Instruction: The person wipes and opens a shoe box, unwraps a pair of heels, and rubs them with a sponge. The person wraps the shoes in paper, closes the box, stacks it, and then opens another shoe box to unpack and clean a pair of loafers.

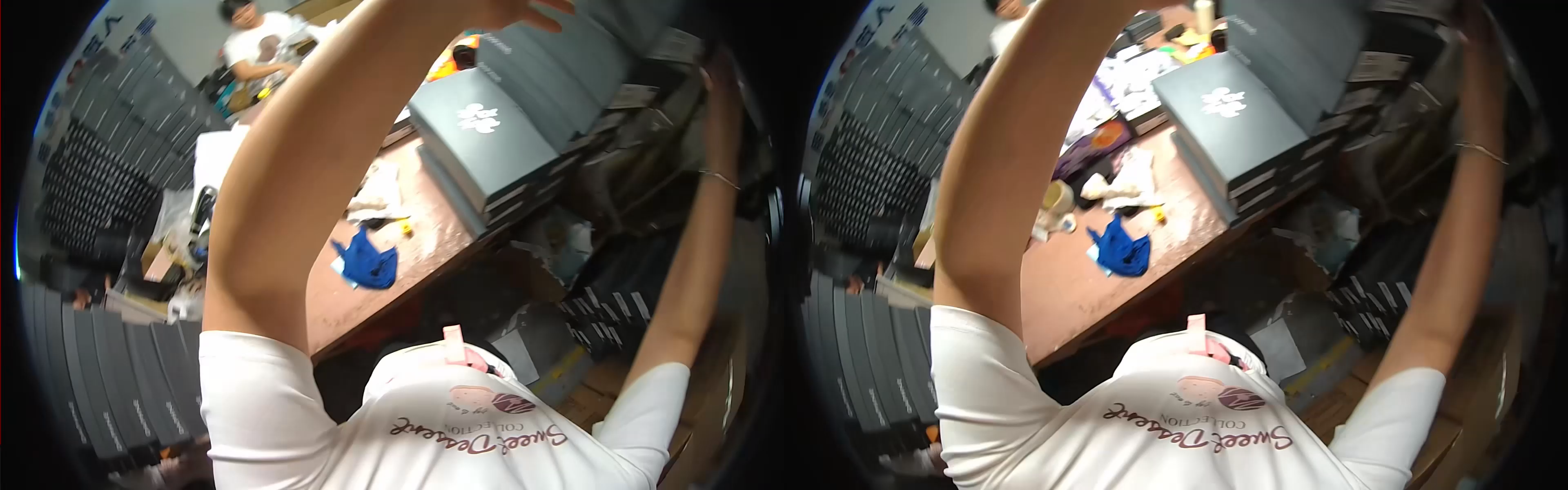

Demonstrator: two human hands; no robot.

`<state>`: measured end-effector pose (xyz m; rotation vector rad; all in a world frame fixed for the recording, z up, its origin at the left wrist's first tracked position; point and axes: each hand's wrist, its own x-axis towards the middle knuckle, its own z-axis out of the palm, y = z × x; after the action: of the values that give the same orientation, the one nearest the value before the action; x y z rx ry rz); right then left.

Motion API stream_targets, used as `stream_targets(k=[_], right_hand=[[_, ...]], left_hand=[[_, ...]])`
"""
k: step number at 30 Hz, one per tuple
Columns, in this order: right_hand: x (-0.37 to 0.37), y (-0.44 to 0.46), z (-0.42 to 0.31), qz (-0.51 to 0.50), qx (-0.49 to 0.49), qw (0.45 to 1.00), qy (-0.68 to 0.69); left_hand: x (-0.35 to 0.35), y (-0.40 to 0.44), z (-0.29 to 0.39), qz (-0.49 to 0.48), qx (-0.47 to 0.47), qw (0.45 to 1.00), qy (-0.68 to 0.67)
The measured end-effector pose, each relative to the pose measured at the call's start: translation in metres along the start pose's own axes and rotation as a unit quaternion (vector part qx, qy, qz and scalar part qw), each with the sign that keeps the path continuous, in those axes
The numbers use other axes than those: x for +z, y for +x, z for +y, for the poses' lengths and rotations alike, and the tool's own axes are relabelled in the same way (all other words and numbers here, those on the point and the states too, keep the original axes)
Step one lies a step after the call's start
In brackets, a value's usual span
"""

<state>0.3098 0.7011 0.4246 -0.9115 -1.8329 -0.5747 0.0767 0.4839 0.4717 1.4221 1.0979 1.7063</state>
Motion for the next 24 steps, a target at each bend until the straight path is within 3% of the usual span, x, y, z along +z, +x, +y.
stream_targets(k=[2, 6, 8, 10, 11, 12, 13, 15, 16, 17, 19, 20, 22, 24], right_hand=[[0.012, -0.022, 0.000, -0.032, 0.069, 0.993, 0.088], [-0.032, -0.083, -0.057, 0.024, 0.127, 0.946, 0.296], [-0.053, -0.134, -0.102, -0.108, 0.153, 0.858, 0.479], [-0.063, -0.191, -0.166, -0.266, 0.208, 0.720, 0.606], [-0.061, -0.219, -0.200, -0.360, 0.225, 0.699, 0.575], [-0.053, -0.248, -0.230, -0.419, 0.087, 0.733, 0.528], [-0.053, -0.270, -0.262, -0.496, 0.028, 0.676, 0.544], [-0.029, -0.332, -0.328, -0.536, -0.097, 0.568, 0.618], [-0.016, -0.361, -0.360, -0.542, -0.134, 0.561, 0.611], [-0.007, -0.378, -0.388, -0.616, -0.124, 0.525, 0.574], [0.026, -0.430, -0.441, -0.487, -0.285, 0.666, 0.487], [0.036, -0.443, -0.457, -0.487, -0.297, 0.660, 0.488], [0.053, -0.458, -0.483, -0.424, -0.305, 0.811, 0.265], [0.070, -0.459, -0.486, -0.557, -0.221, 0.758, 0.258]], left_hand=[[-0.006, 0.001, -0.004, -0.069, -0.030, 0.985, 0.153], [-0.062, -0.053, -0.006, -0.202, -0.047, 0.884, 0.419], [-0.107, -0.107, -0.011, -0.215, -0.057, 0.873, 0.434], [-0.160, -0.178, -0.031, -0.155, -0.079, 0.915, 0.364], [-0.170, -0.217, -0.030, -0.067, -0.154, 0.936, 0.309], [-0.181, -0.255, -0.029, 0.033, -0.214, 0.946, 0.241], [-0.187, -0.294, -0.034, 0.122, -0.228, 0.941, 0.220], [-0.191, -0.376, -0.047, 0.256, -0.237, 0.920, 0.180], [-0.186, -0.418, -0.054, 0.312, -0.258, 0.905, 0.129], [-0.177, -0.456, -0.057, 0.367, -0.276, 0.885, 0.076], [-0.153, -0.532, -0.061, 0.438, -0.339, 0.831, 0.056], [-0.139, -0.564, -0.059, 0.465, -0.357, 0.808, 0.053], [-0.111, -0.622, -0.053, 0.529, -0.378, 0.760, 0.015], [-0.086, -0.673, -0.047, 0.586, -0.378, 0.717, -0.015]])
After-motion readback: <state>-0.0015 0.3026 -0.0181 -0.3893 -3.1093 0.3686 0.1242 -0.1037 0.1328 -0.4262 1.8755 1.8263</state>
